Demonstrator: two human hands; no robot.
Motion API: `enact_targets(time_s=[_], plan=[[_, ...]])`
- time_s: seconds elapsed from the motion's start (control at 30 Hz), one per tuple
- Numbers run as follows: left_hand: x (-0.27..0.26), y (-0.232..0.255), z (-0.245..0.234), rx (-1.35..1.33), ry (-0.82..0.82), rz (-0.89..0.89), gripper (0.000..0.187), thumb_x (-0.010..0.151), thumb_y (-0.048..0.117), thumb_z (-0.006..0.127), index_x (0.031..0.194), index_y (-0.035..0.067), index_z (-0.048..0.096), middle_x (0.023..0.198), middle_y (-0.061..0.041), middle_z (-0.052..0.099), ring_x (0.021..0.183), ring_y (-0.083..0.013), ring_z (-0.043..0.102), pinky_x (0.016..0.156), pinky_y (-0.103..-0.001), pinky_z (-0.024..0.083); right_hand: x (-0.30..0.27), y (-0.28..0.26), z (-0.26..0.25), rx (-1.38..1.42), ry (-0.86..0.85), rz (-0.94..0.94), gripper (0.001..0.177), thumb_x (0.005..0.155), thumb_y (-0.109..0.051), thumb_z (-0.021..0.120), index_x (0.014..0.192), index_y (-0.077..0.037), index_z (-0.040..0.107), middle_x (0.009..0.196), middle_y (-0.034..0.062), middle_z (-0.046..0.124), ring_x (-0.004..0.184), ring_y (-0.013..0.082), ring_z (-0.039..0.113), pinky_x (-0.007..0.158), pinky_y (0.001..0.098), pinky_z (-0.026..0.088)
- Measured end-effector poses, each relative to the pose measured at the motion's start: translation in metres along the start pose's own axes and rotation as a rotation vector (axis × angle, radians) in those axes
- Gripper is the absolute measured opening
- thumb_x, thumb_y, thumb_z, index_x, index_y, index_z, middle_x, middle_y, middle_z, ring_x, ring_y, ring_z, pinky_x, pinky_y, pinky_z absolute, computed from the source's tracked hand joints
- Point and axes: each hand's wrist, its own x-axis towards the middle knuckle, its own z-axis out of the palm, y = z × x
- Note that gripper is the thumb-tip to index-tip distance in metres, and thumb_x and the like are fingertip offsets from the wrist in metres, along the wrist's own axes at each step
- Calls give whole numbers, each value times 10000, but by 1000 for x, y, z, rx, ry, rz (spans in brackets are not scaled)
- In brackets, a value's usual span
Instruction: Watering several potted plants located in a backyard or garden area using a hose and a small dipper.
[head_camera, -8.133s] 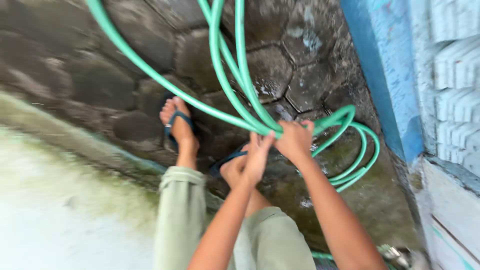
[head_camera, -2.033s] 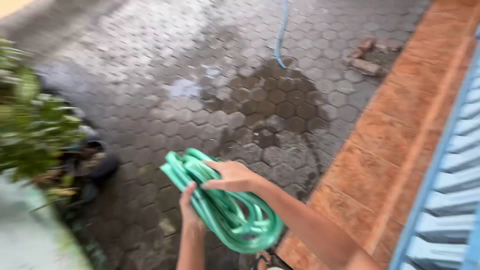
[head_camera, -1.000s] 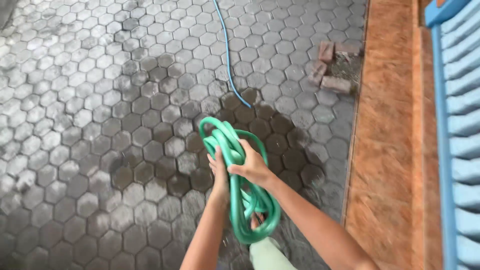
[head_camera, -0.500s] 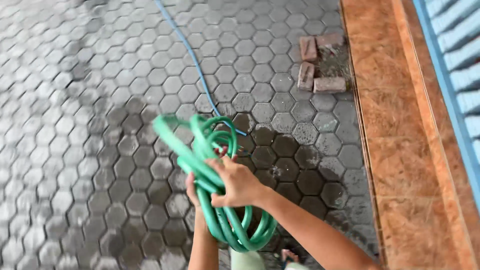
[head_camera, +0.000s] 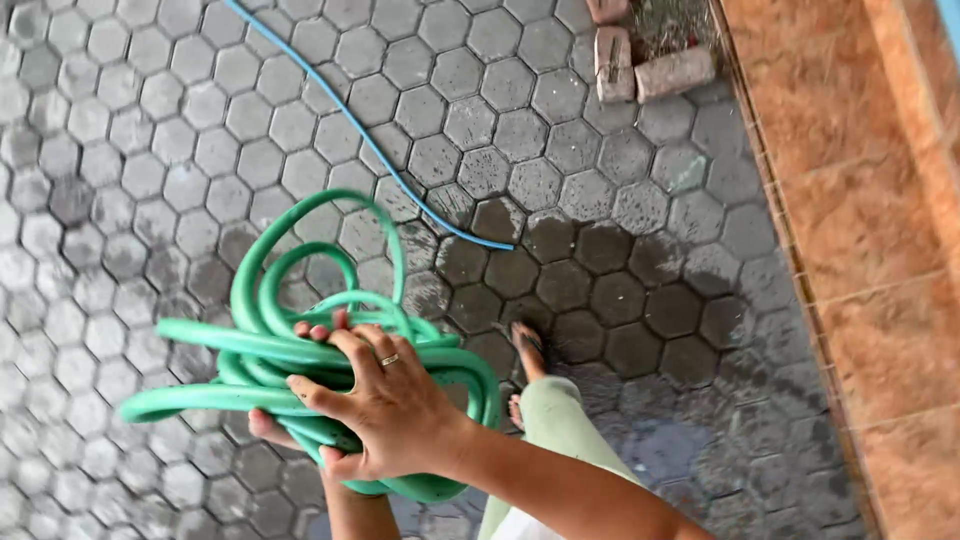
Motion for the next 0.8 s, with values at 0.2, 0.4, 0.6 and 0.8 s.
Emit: enact_targets(time_s=[0.2,0.4,0.6,0.8], plan=[[144,29,-23,405,106,-128,763,901,607,626,1363,23,462,1278,-117,584,1395,-296,476,1294,-471,317,89,82,28,161,174,-3,813,814,-529,726,1540,-232,511,1498,154,422,1420,327,418,1116,515,325],[315,65,-42,597,43,-470,724,852,455,693,1364,-4,465,1186,-144,594,1279,-305,513,1223,-463,342,195,164,61,403,378,150,797,853,-501,718,1558,-188,519,1471,129,433,1426,299,452,1139,456,340],[464,7,-51,785,96,-752,757,790,322,722,1423,-8,469,1248,-185,605,1187,-318,561,1087,-478,417,265,271,70,487,572,245,793,860,-440,764,1543,-127,513,1522,149,417,1474,335,421,1239,443,382],[593,-114,-201,1043,-122,-1104,642,747,261,670,1287,-70,564,1134,-210,678,1063,-325,645,954,-445,501,274,423,146,546,805,581,847,884,-399,751,1576,-59,401,1585,189,470,1486,360,502,1257,448,434]])
